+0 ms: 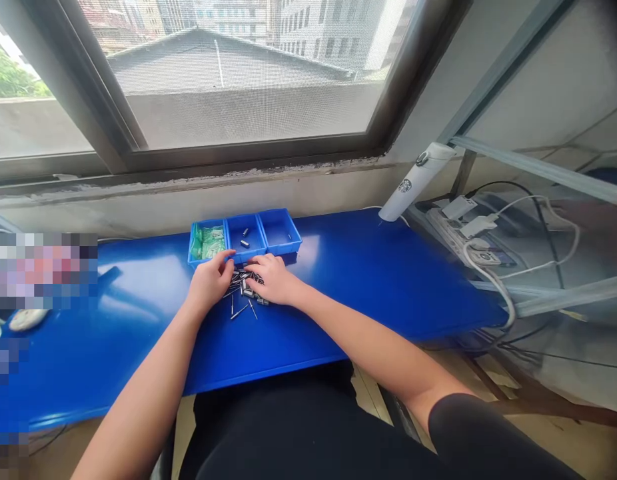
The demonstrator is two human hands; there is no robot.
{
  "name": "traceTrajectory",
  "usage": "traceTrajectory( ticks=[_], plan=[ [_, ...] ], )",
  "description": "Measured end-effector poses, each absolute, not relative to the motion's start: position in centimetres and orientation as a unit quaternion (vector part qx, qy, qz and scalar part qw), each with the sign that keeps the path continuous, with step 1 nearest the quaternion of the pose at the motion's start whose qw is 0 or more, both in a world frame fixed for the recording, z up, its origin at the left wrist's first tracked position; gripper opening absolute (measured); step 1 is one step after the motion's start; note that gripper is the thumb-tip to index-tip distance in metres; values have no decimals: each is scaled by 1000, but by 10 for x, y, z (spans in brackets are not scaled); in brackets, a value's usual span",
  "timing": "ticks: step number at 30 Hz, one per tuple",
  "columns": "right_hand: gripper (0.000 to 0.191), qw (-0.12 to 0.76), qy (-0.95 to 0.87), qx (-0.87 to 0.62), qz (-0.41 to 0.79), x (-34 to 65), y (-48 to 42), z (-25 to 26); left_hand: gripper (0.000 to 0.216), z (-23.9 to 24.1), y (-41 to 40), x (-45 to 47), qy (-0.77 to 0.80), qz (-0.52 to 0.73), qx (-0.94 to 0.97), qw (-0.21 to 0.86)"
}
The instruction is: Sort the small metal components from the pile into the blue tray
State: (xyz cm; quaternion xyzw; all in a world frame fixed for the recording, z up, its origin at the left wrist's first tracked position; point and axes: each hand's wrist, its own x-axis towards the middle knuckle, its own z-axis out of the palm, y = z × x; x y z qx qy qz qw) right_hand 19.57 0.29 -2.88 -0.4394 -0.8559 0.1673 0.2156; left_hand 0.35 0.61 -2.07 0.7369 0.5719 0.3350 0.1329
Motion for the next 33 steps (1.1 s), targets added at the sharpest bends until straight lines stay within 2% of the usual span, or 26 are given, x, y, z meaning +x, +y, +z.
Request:
traceTrajectory(
  ticks=[33],
  plan=[
    [35,187,-854,-458,161,191,1,-25,37,-18,7,3,580,324,735,134]
  ],
)
